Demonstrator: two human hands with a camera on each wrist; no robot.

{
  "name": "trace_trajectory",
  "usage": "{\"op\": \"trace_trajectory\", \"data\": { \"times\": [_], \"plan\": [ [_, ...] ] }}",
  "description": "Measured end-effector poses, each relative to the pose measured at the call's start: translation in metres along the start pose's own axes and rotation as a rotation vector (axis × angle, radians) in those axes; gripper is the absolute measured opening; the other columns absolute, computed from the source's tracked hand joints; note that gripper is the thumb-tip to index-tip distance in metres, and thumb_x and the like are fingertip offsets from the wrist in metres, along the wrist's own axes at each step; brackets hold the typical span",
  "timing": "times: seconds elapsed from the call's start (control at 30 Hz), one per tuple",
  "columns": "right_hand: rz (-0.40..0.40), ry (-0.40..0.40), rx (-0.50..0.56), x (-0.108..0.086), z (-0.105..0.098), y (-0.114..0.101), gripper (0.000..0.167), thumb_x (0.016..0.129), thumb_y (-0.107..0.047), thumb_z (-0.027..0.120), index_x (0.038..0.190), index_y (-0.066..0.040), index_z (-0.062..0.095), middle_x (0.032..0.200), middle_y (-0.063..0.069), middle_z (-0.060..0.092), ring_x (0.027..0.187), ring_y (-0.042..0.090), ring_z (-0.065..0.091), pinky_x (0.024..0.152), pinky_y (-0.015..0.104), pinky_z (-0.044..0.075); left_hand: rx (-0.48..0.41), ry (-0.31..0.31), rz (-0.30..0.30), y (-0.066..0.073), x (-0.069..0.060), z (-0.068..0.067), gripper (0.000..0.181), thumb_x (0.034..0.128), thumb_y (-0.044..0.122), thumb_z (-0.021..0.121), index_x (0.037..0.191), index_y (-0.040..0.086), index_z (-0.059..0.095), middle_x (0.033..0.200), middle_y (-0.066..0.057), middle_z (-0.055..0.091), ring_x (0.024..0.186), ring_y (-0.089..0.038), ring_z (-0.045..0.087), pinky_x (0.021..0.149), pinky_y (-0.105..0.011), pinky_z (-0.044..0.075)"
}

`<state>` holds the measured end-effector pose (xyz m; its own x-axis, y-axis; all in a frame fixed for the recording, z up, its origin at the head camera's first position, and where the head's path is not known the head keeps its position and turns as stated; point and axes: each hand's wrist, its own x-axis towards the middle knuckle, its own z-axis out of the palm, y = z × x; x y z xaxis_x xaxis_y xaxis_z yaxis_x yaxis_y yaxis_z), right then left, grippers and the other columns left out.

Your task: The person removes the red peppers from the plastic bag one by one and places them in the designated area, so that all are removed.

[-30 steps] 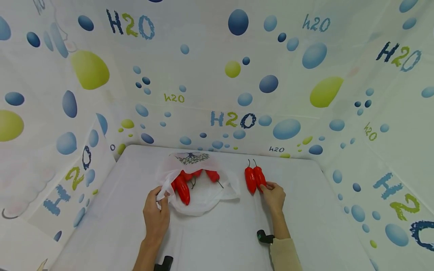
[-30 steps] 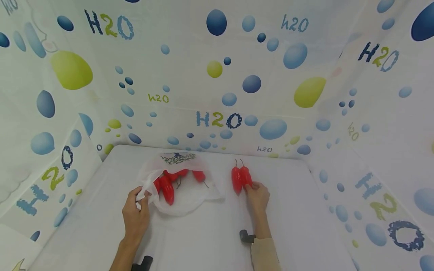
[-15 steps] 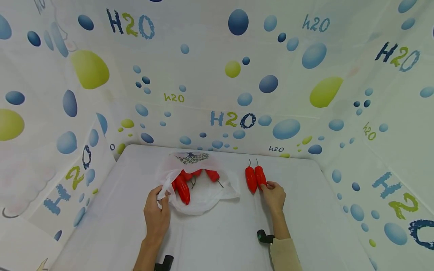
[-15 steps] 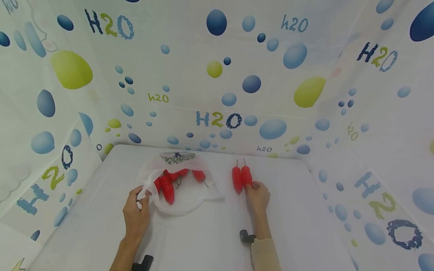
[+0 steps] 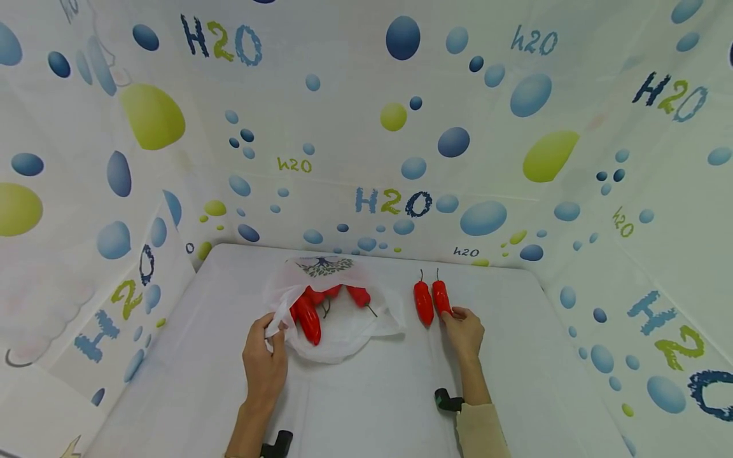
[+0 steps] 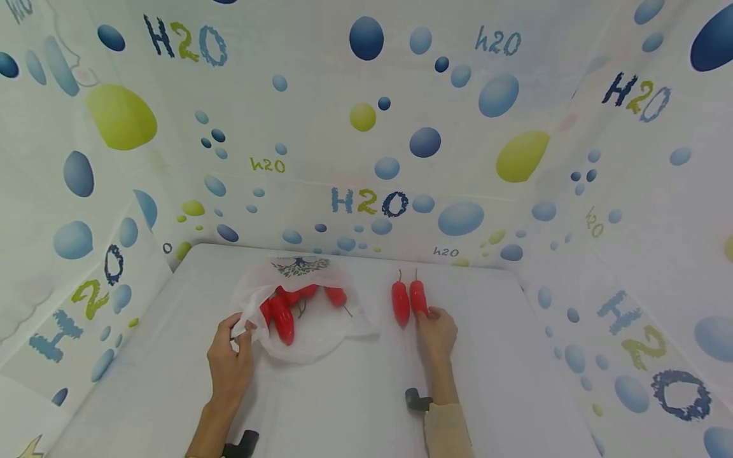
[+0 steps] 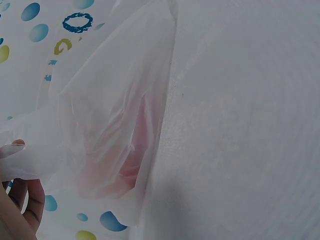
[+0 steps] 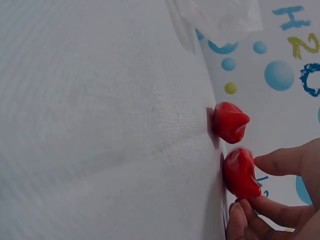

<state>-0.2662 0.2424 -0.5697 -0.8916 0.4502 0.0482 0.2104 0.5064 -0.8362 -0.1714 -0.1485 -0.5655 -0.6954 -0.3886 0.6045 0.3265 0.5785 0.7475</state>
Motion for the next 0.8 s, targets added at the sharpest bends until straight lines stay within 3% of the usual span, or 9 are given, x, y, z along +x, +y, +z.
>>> {"op": "trace_trajectory", "data": {
  "times": [0.5,0.8],
  "plan": [
    [0.024,0.012,-0.023,-0.001,0.0,-0.001,0.038,0.098,-0.021,0.067,0.126,0.004,0.069,0.12,0.026,0.068,0.108,0.038,0.063,0.087,0.051,0.057,-0.008,0.007,0.0,-0.001,0.0,0.0,0.031,0.0985,-0.004,0.064,0.129,-0.005,0.06,0.117,-0.017,0.067,0.095,-0.018,0.057,0.096,-0.003,0.038],
    [-0.002,0.054,0.011,-0.009,-0.001,-0.016,0.035,0.099,-0.023,0.068,0.127,-0.002,0.069,0.124,0.02,0.067,0.114,0.035,0.06,0.09,0.051,0.057,-0.006,0.002,-0.009,-0.001,-0.001,0.0,0.03,0.0989,-0.003,0.064,0.129,-0.004,0.06,0.118,-0.017,0.067,0.095,-0.018,0.057,0.097,-0.003,0.038]
  ]
}}
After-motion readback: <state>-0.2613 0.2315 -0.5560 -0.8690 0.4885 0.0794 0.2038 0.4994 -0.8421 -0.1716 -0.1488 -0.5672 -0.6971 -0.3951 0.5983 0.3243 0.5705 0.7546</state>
